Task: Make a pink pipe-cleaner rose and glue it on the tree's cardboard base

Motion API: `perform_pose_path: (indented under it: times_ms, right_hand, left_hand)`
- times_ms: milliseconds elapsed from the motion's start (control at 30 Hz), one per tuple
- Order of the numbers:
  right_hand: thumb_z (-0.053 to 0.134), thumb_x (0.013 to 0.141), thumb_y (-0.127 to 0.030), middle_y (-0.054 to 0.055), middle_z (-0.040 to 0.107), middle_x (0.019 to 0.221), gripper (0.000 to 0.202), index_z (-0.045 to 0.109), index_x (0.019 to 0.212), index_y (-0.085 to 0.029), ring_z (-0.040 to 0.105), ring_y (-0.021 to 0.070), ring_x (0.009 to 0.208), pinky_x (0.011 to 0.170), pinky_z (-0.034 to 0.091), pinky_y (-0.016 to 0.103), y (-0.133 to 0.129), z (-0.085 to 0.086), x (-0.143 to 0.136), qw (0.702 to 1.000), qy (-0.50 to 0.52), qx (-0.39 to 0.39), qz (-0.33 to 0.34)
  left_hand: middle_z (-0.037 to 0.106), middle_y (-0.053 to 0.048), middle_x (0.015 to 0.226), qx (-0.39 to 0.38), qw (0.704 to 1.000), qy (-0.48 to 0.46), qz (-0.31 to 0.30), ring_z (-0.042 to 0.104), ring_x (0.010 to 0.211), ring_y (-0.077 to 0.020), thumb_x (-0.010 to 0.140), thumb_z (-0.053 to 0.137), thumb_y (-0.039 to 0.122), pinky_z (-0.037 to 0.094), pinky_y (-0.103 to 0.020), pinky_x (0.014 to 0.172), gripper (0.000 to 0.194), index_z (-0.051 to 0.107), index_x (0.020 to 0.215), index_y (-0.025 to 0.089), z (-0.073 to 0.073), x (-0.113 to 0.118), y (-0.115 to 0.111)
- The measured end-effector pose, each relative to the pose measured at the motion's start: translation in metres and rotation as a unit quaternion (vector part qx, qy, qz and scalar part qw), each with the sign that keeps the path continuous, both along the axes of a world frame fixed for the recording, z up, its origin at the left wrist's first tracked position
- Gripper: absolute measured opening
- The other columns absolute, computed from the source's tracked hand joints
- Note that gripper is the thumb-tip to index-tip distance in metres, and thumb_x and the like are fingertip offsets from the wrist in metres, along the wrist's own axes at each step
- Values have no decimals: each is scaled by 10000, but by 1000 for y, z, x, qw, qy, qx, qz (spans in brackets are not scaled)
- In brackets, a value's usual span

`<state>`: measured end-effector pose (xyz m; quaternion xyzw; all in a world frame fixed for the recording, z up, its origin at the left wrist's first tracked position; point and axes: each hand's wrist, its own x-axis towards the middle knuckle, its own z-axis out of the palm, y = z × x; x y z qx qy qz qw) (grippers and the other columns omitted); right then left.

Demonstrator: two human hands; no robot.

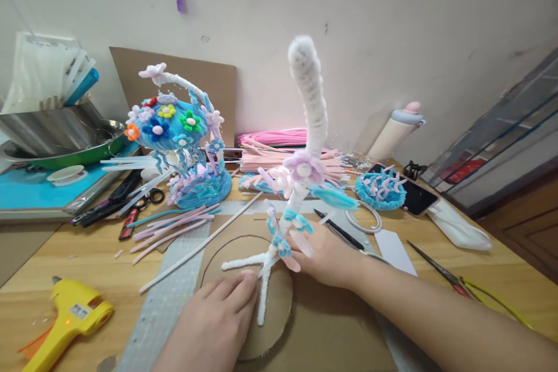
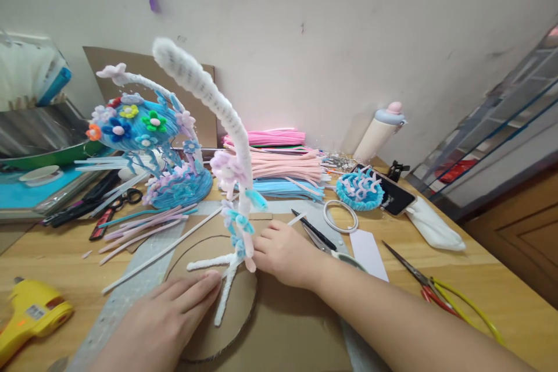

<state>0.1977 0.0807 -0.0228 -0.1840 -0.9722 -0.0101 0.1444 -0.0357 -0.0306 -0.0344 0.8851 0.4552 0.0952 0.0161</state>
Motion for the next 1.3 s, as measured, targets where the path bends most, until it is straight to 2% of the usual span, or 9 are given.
perform_pose_path:
  times_ms: [200, 333, 533, 800, 1033, 1200, 1300]
  right_hand:
    - [377, 932, -138, 31, 600, 735, 288, 581, 737, -191, 455, 165, 679, 641, 278, 307, 2, -9, 0, 999, 30, 32, 19]
    - [373, 938, -146, 23, 583, 681, 304, 569, 709, -188, 456, 162, 662, 632, 286, 302, 4, -12, -1, 998, 51, 28, 25]
    - [400, 943, -172, 36, 596, 722, 279, 582, 734, -195, 502, 161, 716, 656, 315, 289, 6, -18, -1, 997, 77, 10, 28]
    - [394, 952, -193, 38, 600, 719, 258, 579, 771, -191, 523, 152, 711, 652, 363, 271, 7, -24, -2, 994, 99, -4, 49]
    - [412, 937, -167, 37, 624, 750, 219, 576, 796, -193, 522, 155, 708, 656, 373, 276, 8, -25, -2, 992, 104, -29, 59]
    - [415, 925, -158, 49, 629, 788, 209, 591, 818, -193, 523, 164, 744, 682, 383, 279, 8, -27, -1, 992, 95, -65, 48]
    - [425, 901, -121, 36, 610, 777, 223, 586, 765, -195, 522, 155, 750, 698, 387, 267, 8, -25, -1, 990, 86, -105, 28]
  left_hand:
    - [582, -45, 1320, -10, 1000, 16, 13, 541, 1198, -216, 828, 400, 45, 465, -347, 964, 502, 546, 1276, 219, -1, 0, -2]
    - [590, -66, 1315, -11, 998, 64, -5, 565, 1181, -226, 812, 382, -8, 497, -350, 933, 512, 564, 1260, 160, 9, 1, -1]
    - [587, -130, 1303, -29, 992, 119, -17, 581, 1163, -266, 811, 409, -20, 519, -376, 911, 462, 593, 1220, 90, 23, 7, 0]
    - [609, -128, 1276, -25, 994, 105, -14, 587, 1152, -255, 804, 440, -3, 525, -365, 903, 453, 596, 1215, 104, 23, 8, 0]
    - [600, -107, 1293, -25, 991, 134, -10, 586, 1154, -244, 785, 418, -27, 526, -351, 900, 489, 592, 1218, 120, 21, 8, -1]
    - [564, -119, 1334, -48, 987, 151, -13, 556, 1190, -253, 777, 414, -23, 510, -365, 929, 519, 558, 1260, 104, 22, 8, -1]
    - [563, -128, 1333, -51, 988, 149, -10, 546, 1201, -260, 784, 417, -22, 504, -378, 938, 513, 556, 1262, 103, 24, 9, -1]
